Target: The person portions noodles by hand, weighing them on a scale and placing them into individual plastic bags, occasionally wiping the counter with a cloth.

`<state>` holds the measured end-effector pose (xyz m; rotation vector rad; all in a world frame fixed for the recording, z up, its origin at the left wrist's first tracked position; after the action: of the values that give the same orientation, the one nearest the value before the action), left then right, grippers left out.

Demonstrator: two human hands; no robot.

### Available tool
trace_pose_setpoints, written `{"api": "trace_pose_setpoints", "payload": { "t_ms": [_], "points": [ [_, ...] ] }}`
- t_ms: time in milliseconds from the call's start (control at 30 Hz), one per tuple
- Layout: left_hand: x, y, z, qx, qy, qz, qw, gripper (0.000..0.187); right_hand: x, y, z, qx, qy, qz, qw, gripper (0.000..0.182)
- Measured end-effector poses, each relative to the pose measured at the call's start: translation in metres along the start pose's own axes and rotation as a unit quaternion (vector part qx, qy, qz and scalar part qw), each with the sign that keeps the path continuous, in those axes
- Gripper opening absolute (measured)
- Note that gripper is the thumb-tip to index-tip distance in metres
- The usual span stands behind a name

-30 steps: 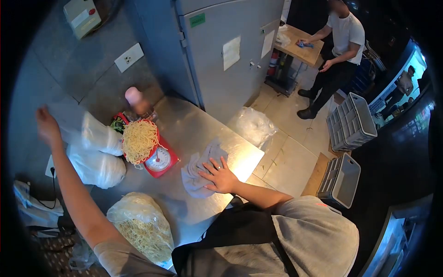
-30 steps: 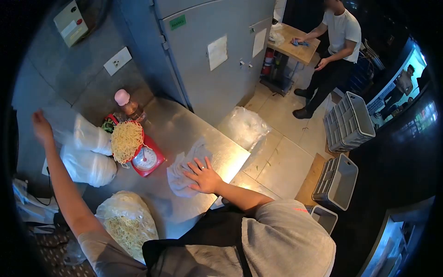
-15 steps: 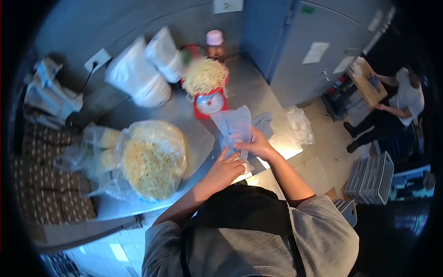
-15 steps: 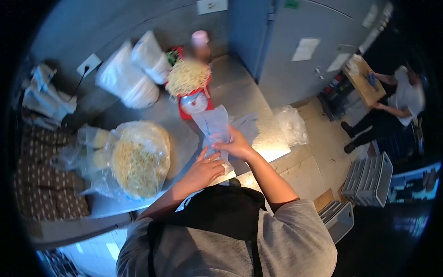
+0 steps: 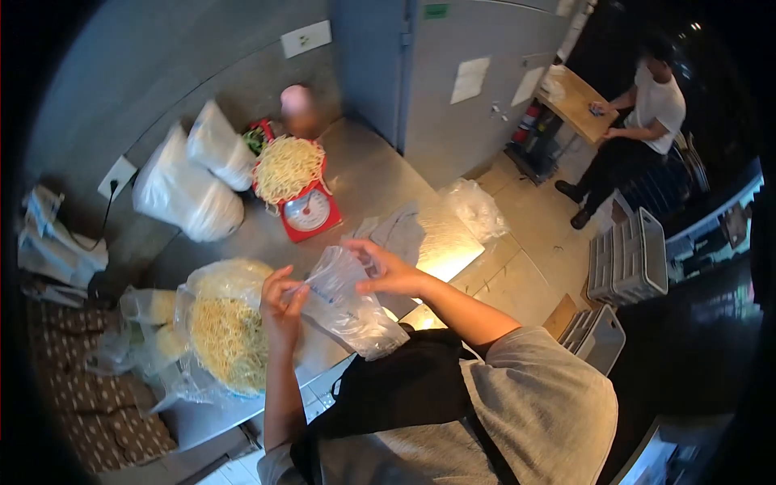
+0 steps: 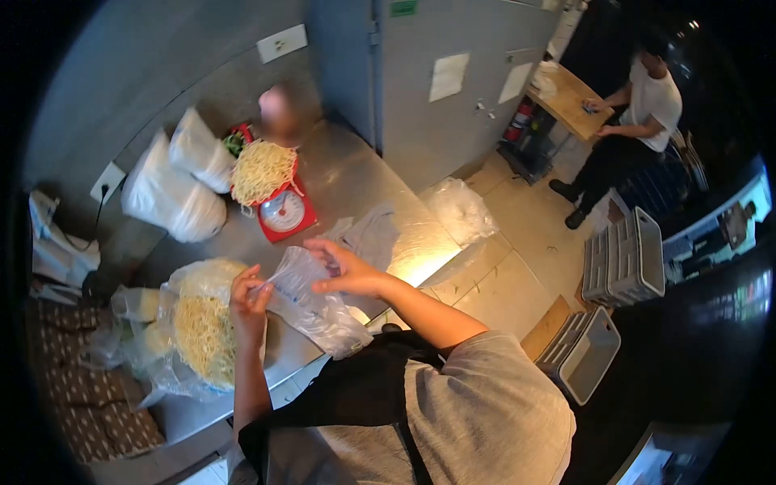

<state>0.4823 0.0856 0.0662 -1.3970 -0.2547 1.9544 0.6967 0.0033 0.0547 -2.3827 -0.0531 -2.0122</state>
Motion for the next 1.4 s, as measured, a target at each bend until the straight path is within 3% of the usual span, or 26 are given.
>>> {"api": "trace_pose_setpoints", "payload": {
  "t_ms": [100, 200, 300, 400, 500, 600, 633, 733, 833, 933, 1033, 1100, 1167, 1233, 1300, 1400],
  "points": [
    [-0.046, -0.009, -0.005, 0.031, 0.014, 0.0, 0.999, 0.013, 0.053, 0.006, 0.007, -0.034, -0.054, 0.055, 0.996, 0.052],
    [-0.064, -0.014, -0.017, 0.065, 0.087, 0.005, 0.994, 0.01, 0.061, 0.011, -0.002, 0.012, 0.232, 0.088, 0.969, 0.027],
    [-0.062, -0.013, -0.022, 0.134, 0.095, 0.04, 0.986, 0.008, 0.05, 0.007, -0.001, -0.018, 0.245, 0.058, 0.968, 0.009],
    [-0.033, 0.005, -0.025, 0.188, 0.13, 0.186, 0.956, 0.006, 0.061, 0.011, -0.003, -0.03, 0.184, 0.135, 0.973, 0.004],
    [-0.042, 0.007, -0.02, 0.109, -0.051, 0.037, 0.992, 0.007, 0.064, 0.016, -0.017, 0.008, 0.189, 0.151, 0.97, 0.008],
    [-0.057, 0.0, -0.01, -0.016, -0.138, 0.025, 0.99, 0.01, 0.056, 0.017, -0.027, -0.068, 0.295, 0.137, 0.943, 0.014],
    [-0.052, 0.004, -0.01, -0.048, -0.187, -0.063, 0.979, 0.017, 0.055, 0.017, -0.026, -0.11, 0.329, 0.147, 0.926, 0.022],
    [-0.054, 0.022, -0.015, 0.015, -0.211, -0.029, 0.977, 0.028, 0.055, 0.013, -0.018, -0.222, 0.602, 0.2, 0.74, 0.024],
    [-0.051, 0.031, -0.02, 0.003, -0.252, 0.017, 0.968, 0.038, 0.045, 0.01, -0.018, -0.208, 0.555, 0.183, 0.784, 0.025],
    [-0.036, 0.036, -0.014, -0.002, -0.285, 0.02, 0.958, 0.045, 0.027, 0.008, -0.016, -0.028, 0.385, 0.028, 0.922, 0.027],
    [-0.031, 0.04, -0.013, 0.024, -0.237, 0.021, 0.971, 0.046, 0.022, -0.01, 0.005, 0.034, 0.304, -0.039, 0.951, 0.035],
    [-0.033, 0.037, -0.011, 0.033, -0.187, 0.069, 0.979, 0.043, 0.041, -0.039, 0.025, 0.034, 0.2, -0.075, 0.976, 0.041],
    [-0.034, 0.035, -0.013, 0.044, -0.164, 0.091, 0.981, 0.041, 0.065, -0.079, 0.048, -0.078, 0.31, 0.026, 0.947, 0.057],
    [-0.034, 0.035, -0.016, 0.061, -0.172, 0.087, 0.979, 0.041, 0.086, -0.129, 0.062, -0.093, 0.264, 0.042, 0.959, 0.076],
    [-0.033, 0.032, -0.021, 0.062, -0.164, 0.084, 0.981, 0.042, 0.106, -0.167, 0.046, -0.091, 0.251, -0.06, 0.962, 0.094],
    [-0.031, 0.027, -0.025, 0.07, -0.158, 0.093, 0.981, 0.044, 0.084, -0.257, 0.047, -0.104, 0.459, -0.039, 0.881, 0.117]
  ]
}}
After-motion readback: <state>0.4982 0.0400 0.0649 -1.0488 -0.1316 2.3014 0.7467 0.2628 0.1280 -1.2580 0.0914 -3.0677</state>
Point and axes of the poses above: each hand's wrist, its own y-axis away from the middle knuckle, its own z-axis out of the back of the hand, x = y × z, the point moved 3 cm from there along -y, towards the middle knuckle, and after that the axes turned 8 degrees about -z, right-handed, at the moved point
